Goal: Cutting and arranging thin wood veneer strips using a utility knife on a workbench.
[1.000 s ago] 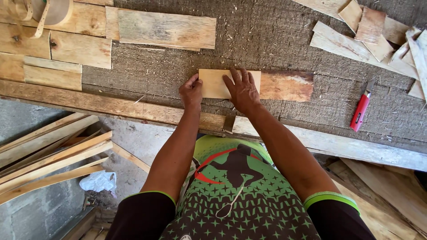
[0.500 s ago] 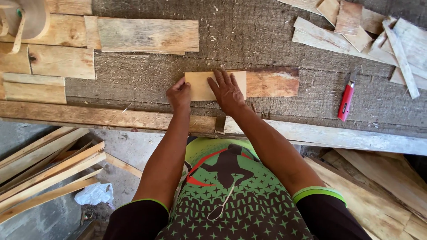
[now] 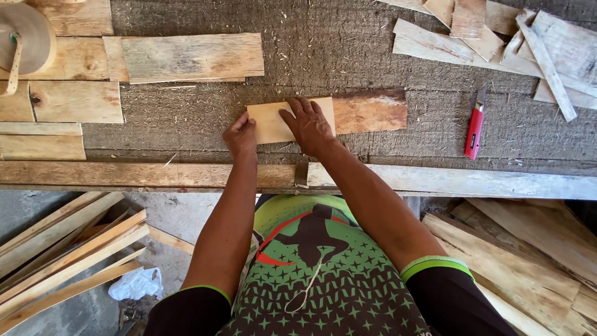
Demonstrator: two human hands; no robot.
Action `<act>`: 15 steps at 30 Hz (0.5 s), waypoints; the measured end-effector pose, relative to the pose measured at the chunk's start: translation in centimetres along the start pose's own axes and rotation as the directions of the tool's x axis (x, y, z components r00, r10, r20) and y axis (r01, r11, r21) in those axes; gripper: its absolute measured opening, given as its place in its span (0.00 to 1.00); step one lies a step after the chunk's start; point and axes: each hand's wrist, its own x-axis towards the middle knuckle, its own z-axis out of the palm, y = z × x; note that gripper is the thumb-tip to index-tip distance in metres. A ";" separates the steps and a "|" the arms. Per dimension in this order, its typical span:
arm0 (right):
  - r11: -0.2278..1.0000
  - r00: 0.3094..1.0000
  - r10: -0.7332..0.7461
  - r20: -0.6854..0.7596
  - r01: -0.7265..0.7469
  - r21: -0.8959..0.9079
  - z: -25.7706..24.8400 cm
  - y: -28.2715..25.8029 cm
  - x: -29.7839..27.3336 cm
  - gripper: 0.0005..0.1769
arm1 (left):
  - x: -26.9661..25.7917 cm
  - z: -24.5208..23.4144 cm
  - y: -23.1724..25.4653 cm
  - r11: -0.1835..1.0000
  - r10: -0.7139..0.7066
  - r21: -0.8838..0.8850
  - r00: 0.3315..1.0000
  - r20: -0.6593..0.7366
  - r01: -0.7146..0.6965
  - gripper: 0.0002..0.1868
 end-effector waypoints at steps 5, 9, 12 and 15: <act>0.997 0.987 -0.061 -0.150 0.068 0.045 -1.0 0.7 -0.6 0.54 | -0.5 0.0 1.0 1.000 -0.006 -0.020 0.999 -0.050 0.005 0.14; 0.994 0.976 -0.086 -0.198 0.098 0.052 -2.2 1.0 -1.8 0.58 | 0.1 0.0 0.4 0.998 -0.054 0.033 0.995 -0.084 0.056 0.13; 0.998 0.997 -0.045 -0.067 0.047 0.036 -2.9 2.0 -3.0 0.60 | 1.1 0.0 -0.6 0.998 -0.061 0.024 0.994 -0.089 0.064 0.17; 0.997 0.998 -0.045 -0.037 0.047 0.055 -2.8 4.8 -5.5 0.64 | 1.7 0.0 -1.2 0.999 -0.035 -0.036 0.996 -0.081 0.032 0.16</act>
